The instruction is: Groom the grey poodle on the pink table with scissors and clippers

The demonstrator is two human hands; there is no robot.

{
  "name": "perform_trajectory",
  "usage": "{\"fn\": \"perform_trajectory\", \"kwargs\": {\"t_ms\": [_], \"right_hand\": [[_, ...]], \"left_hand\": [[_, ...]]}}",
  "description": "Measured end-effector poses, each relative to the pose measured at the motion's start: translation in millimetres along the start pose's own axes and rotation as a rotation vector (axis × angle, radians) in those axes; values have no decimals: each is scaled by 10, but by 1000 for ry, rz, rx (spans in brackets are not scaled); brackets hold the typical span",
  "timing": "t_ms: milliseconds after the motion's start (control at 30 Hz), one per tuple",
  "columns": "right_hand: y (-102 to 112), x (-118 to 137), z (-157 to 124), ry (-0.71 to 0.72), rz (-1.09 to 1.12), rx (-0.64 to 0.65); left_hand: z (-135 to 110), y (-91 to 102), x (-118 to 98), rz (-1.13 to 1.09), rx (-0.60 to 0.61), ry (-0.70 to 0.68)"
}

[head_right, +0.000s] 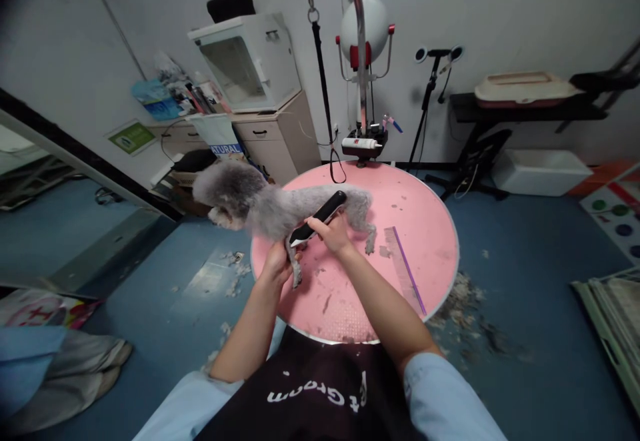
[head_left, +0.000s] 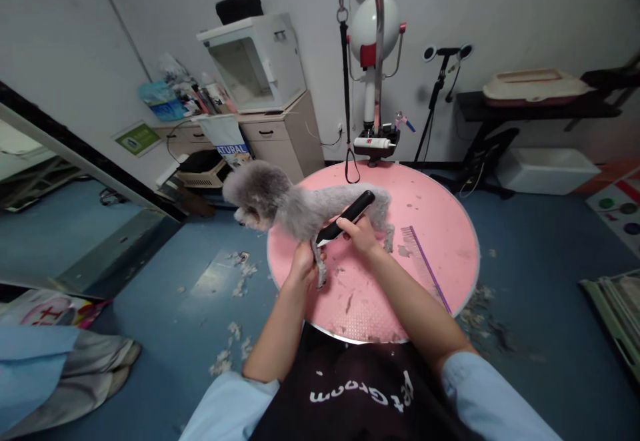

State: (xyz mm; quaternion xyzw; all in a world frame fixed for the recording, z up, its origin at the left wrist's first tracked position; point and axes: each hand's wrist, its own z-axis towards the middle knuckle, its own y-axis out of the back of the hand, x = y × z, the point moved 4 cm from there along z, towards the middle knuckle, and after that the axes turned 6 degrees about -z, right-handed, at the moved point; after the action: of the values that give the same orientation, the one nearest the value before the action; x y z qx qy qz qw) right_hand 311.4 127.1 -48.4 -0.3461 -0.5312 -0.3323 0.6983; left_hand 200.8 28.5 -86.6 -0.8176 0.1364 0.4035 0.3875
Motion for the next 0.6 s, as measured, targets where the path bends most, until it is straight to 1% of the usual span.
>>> {"fn": "perform_trajectory", "kwargs": {"t_ms": [67,100,200,233,267,333,400,433,467,533,567,600], "right_hand": [[-30,92,-41,38,-41,37],[-32,135,-59,55,-40,22],[-11,220,-102,90,-10,-94],[-9,229,-118,99,-9,-117],[-16,224,-140,106,-19,-109],[-52,173,-212,118,-66,-7],[-70,71,-327,122,-132,106],[-50,11,-390,116,-164,108],[-9,-44,-446,109,-189,58],[101,-110,-537,119,-205,-145],[143,-116,-567,143,-204,-249],[160,-106,-583,186,-206,-317]], "left_hand": [[17,20,-2,-5,13,-26],[27,26,0,-9,25,-34],[45,20,18,-23,58,-22],[45,9,16,-29,71,-32],[43,-1,7,-37,82,-53],[29,-11,-20,-50,94,-101],[12,12,-40,-17,86,-108],[3,35,-49,24,78,-97],[-7,62,-61,75,72,-92],[-29,113,-98,190,71,-108],[-43,132,-117,236,71,-126],[-57,143,-133,273,78,-141]]}}
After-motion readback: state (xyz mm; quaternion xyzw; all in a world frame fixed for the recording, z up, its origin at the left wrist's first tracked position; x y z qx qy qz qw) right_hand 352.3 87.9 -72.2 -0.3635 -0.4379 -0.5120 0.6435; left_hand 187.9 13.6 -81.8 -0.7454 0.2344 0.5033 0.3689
